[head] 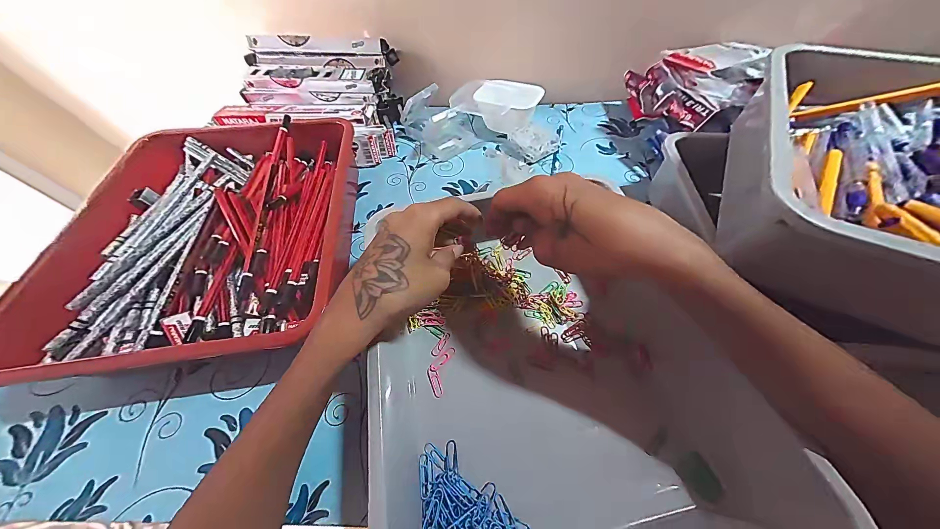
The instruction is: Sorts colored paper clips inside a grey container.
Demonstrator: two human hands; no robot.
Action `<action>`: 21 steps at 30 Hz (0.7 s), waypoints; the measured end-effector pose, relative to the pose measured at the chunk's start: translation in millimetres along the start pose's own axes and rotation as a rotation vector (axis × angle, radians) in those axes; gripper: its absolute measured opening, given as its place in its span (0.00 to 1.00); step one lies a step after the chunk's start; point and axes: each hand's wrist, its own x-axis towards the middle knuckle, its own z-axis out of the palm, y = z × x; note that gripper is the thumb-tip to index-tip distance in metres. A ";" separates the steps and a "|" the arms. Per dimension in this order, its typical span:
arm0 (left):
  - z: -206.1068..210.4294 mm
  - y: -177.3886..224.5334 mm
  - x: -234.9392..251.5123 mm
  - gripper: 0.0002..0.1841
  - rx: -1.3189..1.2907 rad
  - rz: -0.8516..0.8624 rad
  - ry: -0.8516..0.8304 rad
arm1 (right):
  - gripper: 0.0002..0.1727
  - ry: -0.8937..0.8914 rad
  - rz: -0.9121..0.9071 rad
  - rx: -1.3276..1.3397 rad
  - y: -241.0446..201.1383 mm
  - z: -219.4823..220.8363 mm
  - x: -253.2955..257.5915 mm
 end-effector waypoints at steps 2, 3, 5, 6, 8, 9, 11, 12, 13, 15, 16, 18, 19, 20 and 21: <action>1.8 -1.0 0.9 0.16 -0.064 0.031 0.013 | 0.10 0.024 0.007 0.047 0.6 0.6 2.0; 2.8 -1.5 1.2 0.15 -0.085 0.042 0.027 | 0.08 0.041 0.014 0.070 1.0 1.8 3.3; 3.6 -1.5 1.0 0.13 -0.103 0.039 0.062 | 0.08 0.041 0.038 0.086 -0.8 1.7 4.7; 3.0 -0.6 1.0 0.12 -0.102 0.021 0.072 | 0.08 0.037 0.048 0.092 -2.2 1.4 5.1; 1.1 1.6 0.9 0.12 -0.098 -0.020 0.060 | 0.07 0.034 0.049 0.102 -2.4 2.2 5.1; 0.2 1.9 0.8 0.14 -0.104 -0.028 0.047 | 0.08 0.036 0.030 0.106 -0.9 2.9 4.9; -0.8 2.0 0.7 0.15 -0.116 -0.021 0.033 | 0.08 0.035 0.001 0.099 1.4 4.0 4.8; -1.1 1.9 0.5 0.16 -0.117 -0.013 0.030 | 0.09 0.028 0.003 0.092 1.0 4.2 4.8; -1.4 2.1 0.2 0.17 -0.117 -0.011 0.025 | 0.09 0.022 0.012 0.085 0.2 4.3 4.9; -2.5 2.4 0.4 0.19 -0.111 -0.016 0.005 | 0.10 0.027 0.009 0.075 0.3 5.2 4.8; -2.8 2.1 0.5 0.20 -0.102 -0.014 -0.004 | 0.10 0.039 0.006 0.074 -0.2 5.2 4.7; -2.4 0.0 0.5 0.20 -0.074 0.024 0.000 | 0.08 0.098 -0.048 0.086 -1.8 3.7 3.5; -2.1 -1.6 0.4 0.20 -0.067 0.064 0.008 | 0.07 0.142 -0.114 0.111 -4.3 2.0 1.8; -1.7 -1.9 -0.3 0.18 -0.076 0.105 0.018 | 0.07 0.175 -0.207 0.160 -9.2 -1.0 -0.3; -2.7 -1.1 -1.9 0.18 -0.086 0.132 0.017 | 0.09 0.190 -0.309 0.232 -16.1 -4.8 -2.4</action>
